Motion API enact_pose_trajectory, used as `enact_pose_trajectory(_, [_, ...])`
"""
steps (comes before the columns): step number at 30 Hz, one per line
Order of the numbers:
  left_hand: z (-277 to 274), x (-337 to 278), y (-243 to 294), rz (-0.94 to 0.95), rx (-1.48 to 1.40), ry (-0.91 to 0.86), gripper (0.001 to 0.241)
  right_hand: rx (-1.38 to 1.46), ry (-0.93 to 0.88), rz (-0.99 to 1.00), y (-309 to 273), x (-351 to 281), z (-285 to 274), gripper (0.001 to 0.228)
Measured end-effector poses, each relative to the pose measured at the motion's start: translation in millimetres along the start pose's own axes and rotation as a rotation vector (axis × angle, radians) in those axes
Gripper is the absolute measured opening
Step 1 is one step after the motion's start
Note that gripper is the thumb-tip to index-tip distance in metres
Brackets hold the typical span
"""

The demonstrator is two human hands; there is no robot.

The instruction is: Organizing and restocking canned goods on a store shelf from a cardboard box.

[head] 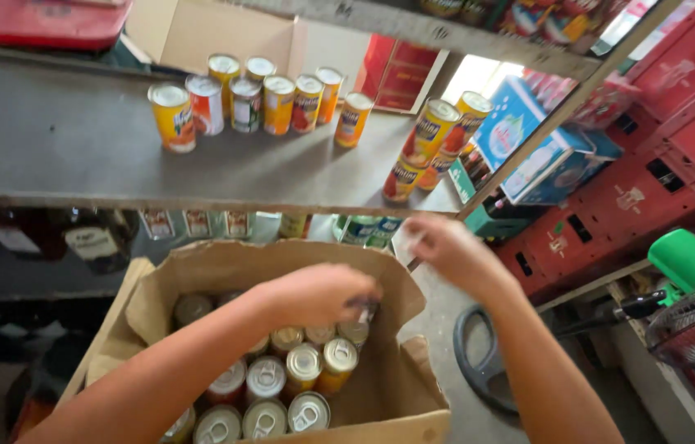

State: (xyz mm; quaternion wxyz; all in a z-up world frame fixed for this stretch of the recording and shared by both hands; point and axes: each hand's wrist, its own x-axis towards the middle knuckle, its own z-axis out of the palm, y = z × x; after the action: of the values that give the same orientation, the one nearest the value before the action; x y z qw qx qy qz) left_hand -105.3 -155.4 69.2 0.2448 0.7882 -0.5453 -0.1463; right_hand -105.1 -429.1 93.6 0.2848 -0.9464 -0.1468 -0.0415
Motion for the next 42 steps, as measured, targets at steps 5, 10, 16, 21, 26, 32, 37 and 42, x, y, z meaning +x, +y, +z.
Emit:
enact_pose_trajectory(5, [-32.7, 53.4, -21.9, 0.11, -0.039, 0.431, 0.051, 0.018, 0.33, -0.071, 45.7, 47.4, -47.1, 0.039])
enact_pose_trajectory(10, [-56.3, 128.6, -49.5, 0.165, -0.135, 0.736, 0.071, 0.252, 0.456, 0.016, 90.0, 100.1, -52.0, 0.056])
enact_pose_trajectory(16, [-57.4, 215.2, -93.1, -0.057, -0.336, 0.877, 0.091, 0.361, 0.492, -0.025, 125.5, 137.1, -28.1, 0.071])
enact_pose_trajectory(21, [-46.1, 250.4, -130.9, -0.026, -0.242, 0.94, 0.096, 0.384, 0.495, -0.007, 107.4, 134.1, -20.7, 0.074])
enact_pose_trajectory(26, [-66.5, 184.4, -64.0, 0.081, -0.171, 0.914, 0.092, 0.559, 0.527, -0.048, 97.2, 114.0, -22.8, 0.069])
enact_pose_trajectory(32, [-76.4, 103.8, -5.6, 0.188, 0.044, 0.817, 0.087, 0.891, 0.492, 0.098, -12.5, 54.6, -54.0, 0.057])
enact_pose_trajectory(37, [-56.0, 55.2, 7.6, 0.26, -0.057, 0.784, 0.076, 1.056, 0.266, 0.095, -31.4, 13.2, -45.7, 0.046])
enact_pose_trajectory(42, [-51.7, 3.6, 30.0, -0.018, -0.436, 0.354, 0.073, 0.753, 0.012, 0.168, -49.9, -18.3, -25.8, 0.049])
